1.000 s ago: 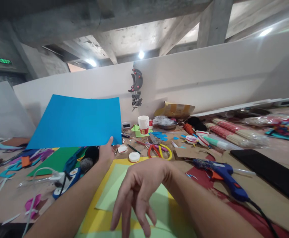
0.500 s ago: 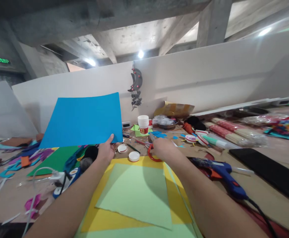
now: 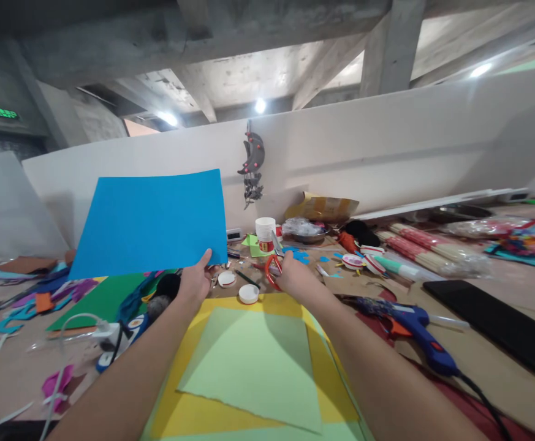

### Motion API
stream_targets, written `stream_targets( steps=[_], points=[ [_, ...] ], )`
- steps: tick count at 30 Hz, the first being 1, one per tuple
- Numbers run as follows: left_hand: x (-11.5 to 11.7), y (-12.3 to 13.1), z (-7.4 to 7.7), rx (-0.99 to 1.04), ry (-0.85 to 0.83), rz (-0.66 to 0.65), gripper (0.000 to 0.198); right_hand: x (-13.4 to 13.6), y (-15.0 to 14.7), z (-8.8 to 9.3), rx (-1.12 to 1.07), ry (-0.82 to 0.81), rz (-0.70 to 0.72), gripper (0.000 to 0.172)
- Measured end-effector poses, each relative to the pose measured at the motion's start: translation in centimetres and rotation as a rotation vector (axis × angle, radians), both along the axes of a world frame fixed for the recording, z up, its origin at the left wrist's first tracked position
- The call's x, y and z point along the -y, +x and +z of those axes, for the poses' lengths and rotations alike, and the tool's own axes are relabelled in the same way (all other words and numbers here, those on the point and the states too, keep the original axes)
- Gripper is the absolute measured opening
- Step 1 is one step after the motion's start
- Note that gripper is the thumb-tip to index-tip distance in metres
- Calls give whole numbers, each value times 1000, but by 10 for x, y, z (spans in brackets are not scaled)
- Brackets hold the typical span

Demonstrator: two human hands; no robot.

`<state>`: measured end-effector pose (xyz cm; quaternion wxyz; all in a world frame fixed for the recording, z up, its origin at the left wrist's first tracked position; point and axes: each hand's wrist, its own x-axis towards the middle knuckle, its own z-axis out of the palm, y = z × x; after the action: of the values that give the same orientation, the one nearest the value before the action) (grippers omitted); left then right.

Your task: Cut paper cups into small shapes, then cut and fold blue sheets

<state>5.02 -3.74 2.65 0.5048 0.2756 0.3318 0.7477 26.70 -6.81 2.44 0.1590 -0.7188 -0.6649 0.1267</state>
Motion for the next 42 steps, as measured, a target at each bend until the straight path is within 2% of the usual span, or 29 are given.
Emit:
stream_targets(
  steps=[3, 6, 9, 12, 16, 21, 25, 29, 33, 42],
  points=[
    [3, 0, 5, 23, 14, -15, 40, 2, -11, -1, -491, 176, 80, 60],
    [8, 2, 9, 37, 23, -40, 39, 10, -27, 0, -927, 248, 288, 60],
    [10, 5, 13, 51, 38, -67, 36, 20, -37, 5, -1168, 297, 398, 69],
    [10, 5, 16, 91, 56, -88, 29, 28, -41, 9, -1281, 315, 433, 73],
    [9, 3, 20, 160, 68, -100, 22, 38, -45, 13, -1384, 226, 404, 62],
    [11, 3, 28, 215, 29, -89, 11, 57, -59, 23, -1428, 118, 391, 39],
    [14, 3, 34, 224, 49, -111, 9, 68, -65, 27, -1308, 44, 358, 38],
    [14, 2, 34, 179, 53, -137, 8, 72, -66, 25, -1192, -16, 316, 34],
    [13, 3, 30, 165, 57, -112, 7, 73, -67, 24, -1192, -93, 312, 34],
    [15, 7, 28, 129, 84, -108, 7, 74, -68, 20, -1201, -108, 338, 41]
  ],
)
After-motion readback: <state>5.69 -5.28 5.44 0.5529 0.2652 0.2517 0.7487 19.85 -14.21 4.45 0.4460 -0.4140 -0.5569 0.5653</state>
